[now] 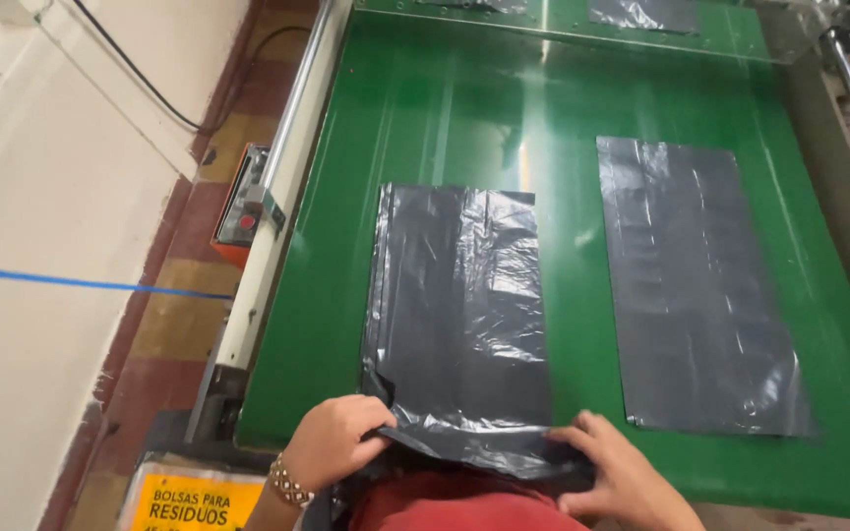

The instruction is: The person is picking up plastic bags from a conveyor belt, folding them into smaller sizes, and stacking them neatly inside a red plastic crate.

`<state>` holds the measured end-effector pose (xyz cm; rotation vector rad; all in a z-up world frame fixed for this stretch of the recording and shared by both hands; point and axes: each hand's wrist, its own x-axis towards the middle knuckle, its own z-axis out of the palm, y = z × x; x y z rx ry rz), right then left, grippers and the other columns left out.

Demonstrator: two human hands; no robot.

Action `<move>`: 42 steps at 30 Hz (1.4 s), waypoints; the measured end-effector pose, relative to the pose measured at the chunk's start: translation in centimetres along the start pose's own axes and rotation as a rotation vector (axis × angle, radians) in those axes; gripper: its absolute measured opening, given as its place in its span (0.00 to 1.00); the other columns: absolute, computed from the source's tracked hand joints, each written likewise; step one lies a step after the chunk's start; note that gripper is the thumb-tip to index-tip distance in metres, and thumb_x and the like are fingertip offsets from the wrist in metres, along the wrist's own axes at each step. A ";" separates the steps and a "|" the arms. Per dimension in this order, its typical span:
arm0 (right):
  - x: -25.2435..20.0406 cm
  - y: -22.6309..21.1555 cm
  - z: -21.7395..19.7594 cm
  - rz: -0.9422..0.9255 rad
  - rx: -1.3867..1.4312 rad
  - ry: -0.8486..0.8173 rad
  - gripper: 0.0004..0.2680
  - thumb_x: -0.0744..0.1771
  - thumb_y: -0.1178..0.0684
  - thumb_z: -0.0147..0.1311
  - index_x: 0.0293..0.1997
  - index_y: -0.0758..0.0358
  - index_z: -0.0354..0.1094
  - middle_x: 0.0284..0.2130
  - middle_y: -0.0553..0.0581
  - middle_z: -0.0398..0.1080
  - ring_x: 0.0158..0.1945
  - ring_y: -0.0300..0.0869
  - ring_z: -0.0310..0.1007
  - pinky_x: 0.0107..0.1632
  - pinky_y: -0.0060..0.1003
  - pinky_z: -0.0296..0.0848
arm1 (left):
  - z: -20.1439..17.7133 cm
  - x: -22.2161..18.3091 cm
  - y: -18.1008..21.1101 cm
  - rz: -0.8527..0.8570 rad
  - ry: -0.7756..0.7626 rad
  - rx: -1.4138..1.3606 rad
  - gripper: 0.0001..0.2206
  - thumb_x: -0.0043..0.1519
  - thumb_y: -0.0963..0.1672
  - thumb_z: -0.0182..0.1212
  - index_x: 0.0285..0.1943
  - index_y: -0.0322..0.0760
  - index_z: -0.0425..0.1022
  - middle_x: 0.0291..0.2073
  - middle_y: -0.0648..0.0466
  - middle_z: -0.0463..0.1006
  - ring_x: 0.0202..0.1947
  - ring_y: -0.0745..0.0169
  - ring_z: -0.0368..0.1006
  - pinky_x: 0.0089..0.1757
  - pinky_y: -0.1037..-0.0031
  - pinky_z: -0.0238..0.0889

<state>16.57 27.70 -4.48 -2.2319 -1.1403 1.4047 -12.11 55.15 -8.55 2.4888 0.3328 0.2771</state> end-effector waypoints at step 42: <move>40.5 -1.8 -19.7 -0.190 -0.721 0.542 0.29 0.55 0.40 0.69 0.59 0.54 0.62 0.48 0.53 0.65 0.55 0.51 0.67 0.55 0.46 0.74 | 8.2 22.2 -5.5 -0.213 0.360 0.689 0.28 0.55 0.53 0.59 0.64 0.41 0.66 0.65 0.47 0.65 0.71 0.42 0.54 0.59 0.38 0.49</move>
